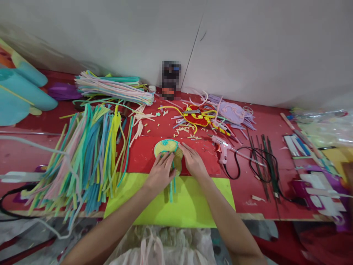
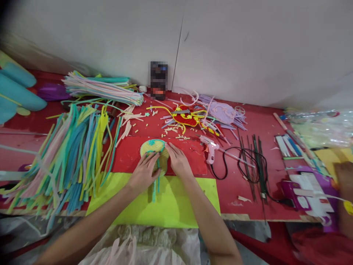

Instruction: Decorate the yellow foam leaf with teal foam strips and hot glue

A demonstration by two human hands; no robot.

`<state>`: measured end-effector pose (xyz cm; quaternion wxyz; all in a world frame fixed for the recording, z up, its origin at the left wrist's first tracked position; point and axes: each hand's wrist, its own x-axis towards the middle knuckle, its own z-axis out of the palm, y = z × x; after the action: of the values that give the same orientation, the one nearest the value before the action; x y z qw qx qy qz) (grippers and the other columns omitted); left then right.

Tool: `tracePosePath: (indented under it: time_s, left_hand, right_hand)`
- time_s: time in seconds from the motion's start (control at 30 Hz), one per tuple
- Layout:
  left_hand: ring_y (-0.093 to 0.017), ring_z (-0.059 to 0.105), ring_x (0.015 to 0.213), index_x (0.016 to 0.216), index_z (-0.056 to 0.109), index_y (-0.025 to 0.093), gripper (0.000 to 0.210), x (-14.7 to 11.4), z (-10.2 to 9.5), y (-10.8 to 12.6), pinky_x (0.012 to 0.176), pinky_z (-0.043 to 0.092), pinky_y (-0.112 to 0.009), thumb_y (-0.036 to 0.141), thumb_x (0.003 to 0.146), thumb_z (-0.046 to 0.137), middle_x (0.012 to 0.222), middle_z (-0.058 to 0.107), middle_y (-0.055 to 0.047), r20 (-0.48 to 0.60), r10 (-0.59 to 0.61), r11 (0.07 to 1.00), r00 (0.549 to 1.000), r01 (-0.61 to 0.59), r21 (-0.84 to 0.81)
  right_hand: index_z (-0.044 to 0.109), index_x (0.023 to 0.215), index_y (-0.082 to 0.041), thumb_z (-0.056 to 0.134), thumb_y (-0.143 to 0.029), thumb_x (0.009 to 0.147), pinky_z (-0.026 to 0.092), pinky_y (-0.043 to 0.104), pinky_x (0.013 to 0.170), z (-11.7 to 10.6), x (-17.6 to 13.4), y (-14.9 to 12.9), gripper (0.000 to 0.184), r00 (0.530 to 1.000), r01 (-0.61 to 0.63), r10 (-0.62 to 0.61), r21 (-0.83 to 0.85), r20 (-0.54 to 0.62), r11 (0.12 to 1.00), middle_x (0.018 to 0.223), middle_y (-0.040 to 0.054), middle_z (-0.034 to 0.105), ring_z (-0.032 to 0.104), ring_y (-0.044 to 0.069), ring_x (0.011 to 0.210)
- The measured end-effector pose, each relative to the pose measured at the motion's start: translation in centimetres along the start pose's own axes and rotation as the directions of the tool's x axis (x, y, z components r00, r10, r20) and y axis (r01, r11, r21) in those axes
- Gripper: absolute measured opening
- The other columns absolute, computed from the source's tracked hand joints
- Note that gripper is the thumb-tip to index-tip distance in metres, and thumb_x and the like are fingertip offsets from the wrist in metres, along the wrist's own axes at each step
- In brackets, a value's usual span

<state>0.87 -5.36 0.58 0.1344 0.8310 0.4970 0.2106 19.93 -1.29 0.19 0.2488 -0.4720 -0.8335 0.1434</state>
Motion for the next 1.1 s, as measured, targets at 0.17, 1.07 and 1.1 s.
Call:
tracePosePath:
  time_s: [0.17,1.07,1.1]
  left_hand:
    - [-0.025,0.044,0.130,0.136,0.037,0.009,0.054,0.0,-0.5,0.1,0.114,0.028,-0.047,0.026,0.086,0.050,0.134,0.053,-0.014,0.027,-0.024,0.999,0.999,0.025,-0.034]
    - [-0.019,0.061,0.110,0.127,0.045,0.023,0.036,1.4,-3.4,-5.2,0.093,0.051,-0.034,0.020,0.091,0.039,0.125,0.061,-0.006,0.223,-0.013,0.961,0.975,0.074,-0.267]
    - [-0.019,0.062,0.110,0.126,0.046,0.022,0.035,1.6,-3.4,-5.4,0.093,0.051,-0.034,0.020,0.091,0.041,0.125,0.061,-0.006,0.230,-0.008,0.964,0.973,0.069,-0.258]
  right_hand:
    - [0.047,0.136,-0.023,0.037,-0.011,0.092,0.041,0.044,0.105,0.0,-0.8,-0.8,0.046,0.995,-0.020,0.015,-0.043,-0.099,0.999,0.137,0.0081,0.052,0.045,0.021,0.129]
    - [0.048,0.133,-0.027,0.046,-0.015,0.093,0.041,0.040,0.106,-2.1,-1.4,-0.1,0.041,0.859,0.436,-0.409,-0.020,0.308,0.900,0.139,0.0024,0.050,0.036,0.018,0.136]
    - [0.049,0.132,-0.027,0.046,-0.016,0.094,0.041,0.039,0.106,-2.3,-1.3,-0.1,0.040,0.852,0.449,-0.421,-0.022,0.311,0.893,0.139,0.0024,0.050,0.037,0.018,0.136]
